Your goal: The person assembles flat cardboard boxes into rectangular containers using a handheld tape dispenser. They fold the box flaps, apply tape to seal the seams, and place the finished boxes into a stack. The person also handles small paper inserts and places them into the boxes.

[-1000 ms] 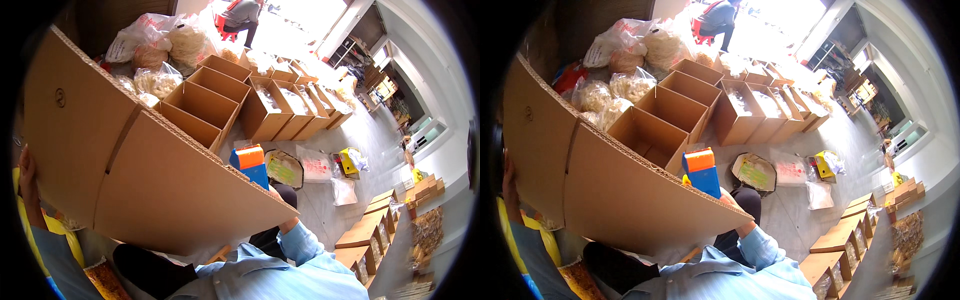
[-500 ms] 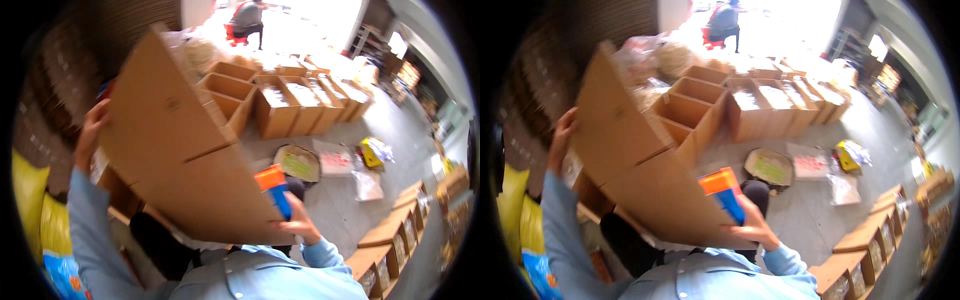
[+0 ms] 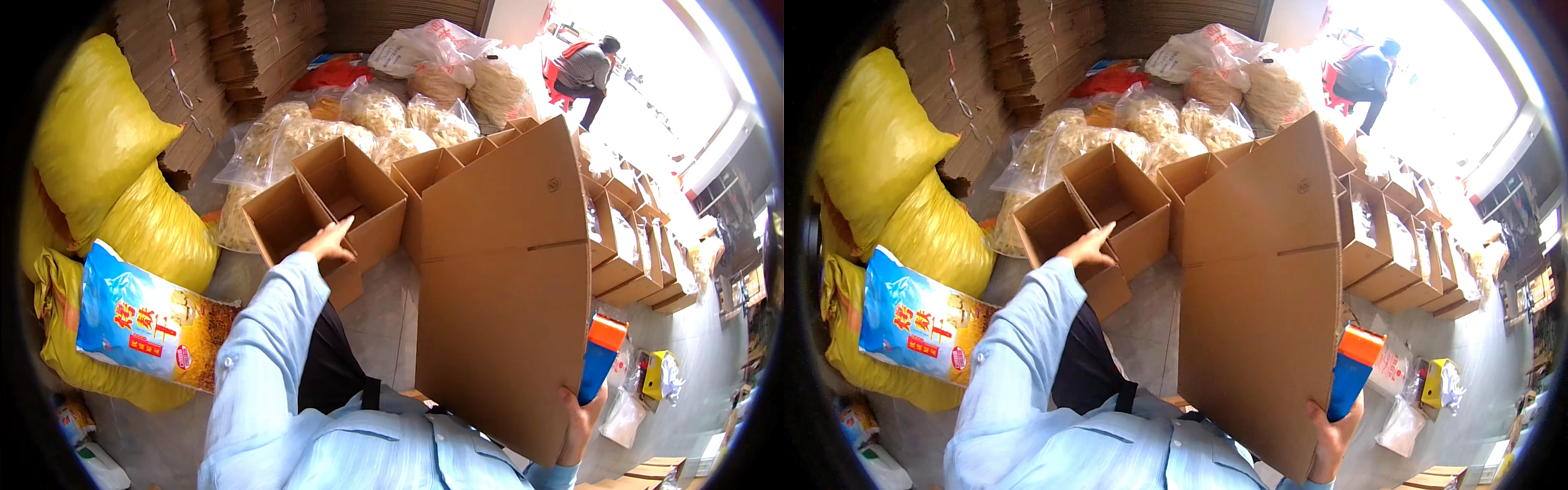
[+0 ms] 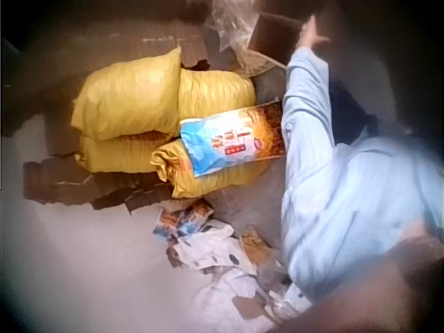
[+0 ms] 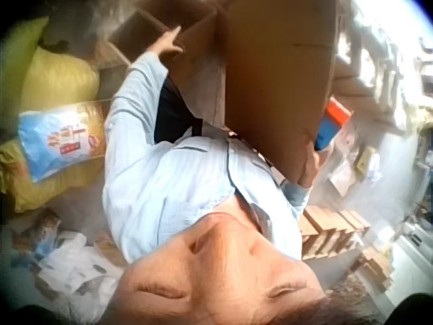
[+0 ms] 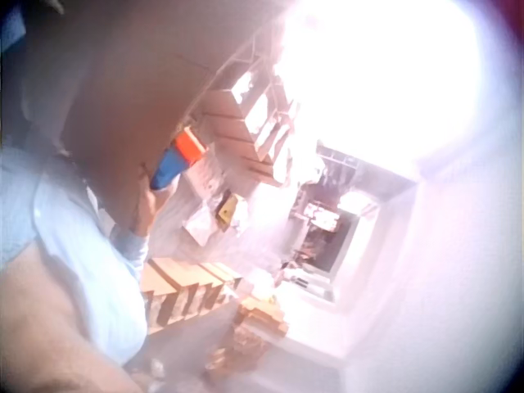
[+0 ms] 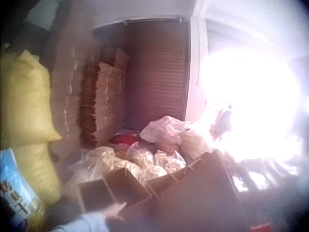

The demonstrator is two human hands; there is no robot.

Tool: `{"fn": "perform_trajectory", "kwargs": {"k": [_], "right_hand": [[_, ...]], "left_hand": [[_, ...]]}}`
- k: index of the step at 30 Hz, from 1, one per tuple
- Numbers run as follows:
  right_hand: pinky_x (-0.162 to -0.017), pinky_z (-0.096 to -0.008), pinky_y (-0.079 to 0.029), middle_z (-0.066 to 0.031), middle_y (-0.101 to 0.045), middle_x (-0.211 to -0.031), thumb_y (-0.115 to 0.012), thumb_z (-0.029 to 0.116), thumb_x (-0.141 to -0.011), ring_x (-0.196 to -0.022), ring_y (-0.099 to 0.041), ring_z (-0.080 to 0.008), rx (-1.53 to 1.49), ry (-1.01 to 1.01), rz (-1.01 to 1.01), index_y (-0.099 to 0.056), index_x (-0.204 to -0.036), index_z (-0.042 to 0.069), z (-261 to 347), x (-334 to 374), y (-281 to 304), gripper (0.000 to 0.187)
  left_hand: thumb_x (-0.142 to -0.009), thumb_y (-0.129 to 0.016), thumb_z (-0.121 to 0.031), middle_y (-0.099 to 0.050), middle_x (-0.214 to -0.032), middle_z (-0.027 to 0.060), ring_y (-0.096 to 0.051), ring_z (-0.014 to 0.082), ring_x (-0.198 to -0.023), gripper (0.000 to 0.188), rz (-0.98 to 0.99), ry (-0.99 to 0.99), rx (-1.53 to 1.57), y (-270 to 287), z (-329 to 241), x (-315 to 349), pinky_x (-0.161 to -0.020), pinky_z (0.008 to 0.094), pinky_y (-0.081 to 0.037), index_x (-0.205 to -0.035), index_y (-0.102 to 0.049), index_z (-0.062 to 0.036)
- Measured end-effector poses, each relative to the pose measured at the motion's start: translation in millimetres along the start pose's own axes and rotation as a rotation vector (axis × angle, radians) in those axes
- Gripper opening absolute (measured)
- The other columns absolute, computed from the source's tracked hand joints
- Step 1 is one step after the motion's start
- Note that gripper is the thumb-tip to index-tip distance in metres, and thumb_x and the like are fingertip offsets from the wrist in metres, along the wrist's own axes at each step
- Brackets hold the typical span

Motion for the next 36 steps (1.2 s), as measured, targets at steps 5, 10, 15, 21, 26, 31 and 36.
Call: {"fn": "perform_trajectory", "kwargs": {"k": [5, 10, 15, 21, 26, 31, 36], "right_hand": [[-0.078, -0.0292, -0.047, -0.0076, -0.055, -0.101, -0.077, 0.009, -0.059, -0.087, -0.055, -0.0161, 0.098, 0.037, -0.03, -0.039, -0.12, 0.0, 4.2, 5.0, -7.0, 0.072], [-0.083, -0.0366, -0.047, -0.0146, -0.047, -0.114, -0.079, 0.017, -0.059, -0.097, -0.053, -0.0271, 0.183, -0.026, -0.163, -0.022, -0.133, 0.005, 15.3, 22.2, -9.4, 0.094], [-0.082, -0.035, -0.047, -0.0134, -0.049, -0.111, -0.081, 0.019, -0.057, -0.095, -0.054, -0.0254, 0.3, 0.068, -0.092, -0.024, -0.131, 0.003, 15.1, 19.4, -4.3, 0.094], [-0.08, -0.0332, -0.048, -0.0117, -0.052, -0.105, -0.08, 0.022, -0.057, -0.092, -0.055, -0.0224, 0.234, 0.07, -0.032, -0.03, -0.128, 0.002, 25.5, 21.3, -19.9, 0.089], [-0.079, -0.0327, -0.048, -0.0116, -0.052, -0.105, -0.078, 0.02, -0.058, -0.091, -0.056, -0.0225, 0.219, 0.055, 0.04, -0.03, -0.127, 0.003, 26.3, 15.1, -30.4, 0.086], [-0.079, -0.0323, -0.048, -0.0113, -0.053, -0.104, -0.078, 0.019, -0.058, -0.09, -0.056, -0.022, 0.222, 0.064, 0.006, -0.031, -0.126, 0.002, 27.7, 5.2, -26.5, 0.085], [-0.079, -0.0318, -0.048, -0.0109, -0.053, -0.104, -0.079, 0.019, -0.058, -0.09, -0.056, -0.0215, 0.226, 0.057, -0.066, -0.032, -0.125, 0.002, 27.5, 3.6, -7.8, 0.083]], "left_hand": [[-0.055, -0.08, -0.032, -0.043, -0.13, 0.0133, -0.035, 0.0377, -0.121, 0.085, 0.026, 0.107, -0.177, 32.9, -49.8, 16.6, -0.093, 0.0559, -0.036, -0.126, -0.039, -0.0099], [-0.067, -0.07, -0.018, -0.058, -0.108, 0.0198, -0.055, 0.0353, -0.105, 0.053, 0.004, 0.33, -0.053, 5.0, -37.8, 14.8, -0.087, 0.0439, -0.046, -0.113, -0.047, -0.003], [-0.072, -0.061, -0.006, -0.06, -0.104, 0.0205, -0.058, 0.035, -0.099, 0.024, -0.11, 0.333, -0.135, -6.9, -32.7, 10.0, -0.082, 0.0428, -0.049, -0.096, -0.062, 0.001], [-0.07, -0.067, -0.021, -0.064, -0.09, 0.0192, -0.063, 0.034, -0.084, 0.027, -0.261, 0.336, 0.002, 41.0, -35.4, 28.5, -0.074, 0.0416, -0.051, -0.093, -0.066, -0.0055], [-0.072, -0.066, -0.043, -0.058, -0.11, 0.0222, -0.064, 0.0333, -0.082, 0.067, -0.769, 0.564, 0.034, 49.2, 22.0, 45.7, -0.069, 0.0421, -0.053, -0.112, -0.049, 0.0079], [-0.071, -0.068, -0.046, -0.056, -0.118, 0.0175, -0.054, 0.0302, -0.109, 0.061, -0.28, 0.842, 0.516, 1.2, 46.8, 17.5, -0.089, 0.0389, -0.046, -0.111, -0.058, -0.0004], [-0.074, -0.064, -0.017, -0.058, -0.117, 0.0148, -0.055, 0.0275, -0.11, 0.034, -0.134, 0.988, 0.439, -14.8, 63.7, 11.6, -0.089, 0.0368, -0.046, -0.106, -0.063, -0.0052]]}}
Point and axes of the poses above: each hand's wrist, its own x-axis away from the middle knuckle, its own y-axis out of the back of the hand, z = x × y, the point moved 7 cm from there along -x, towards the middle knuckle
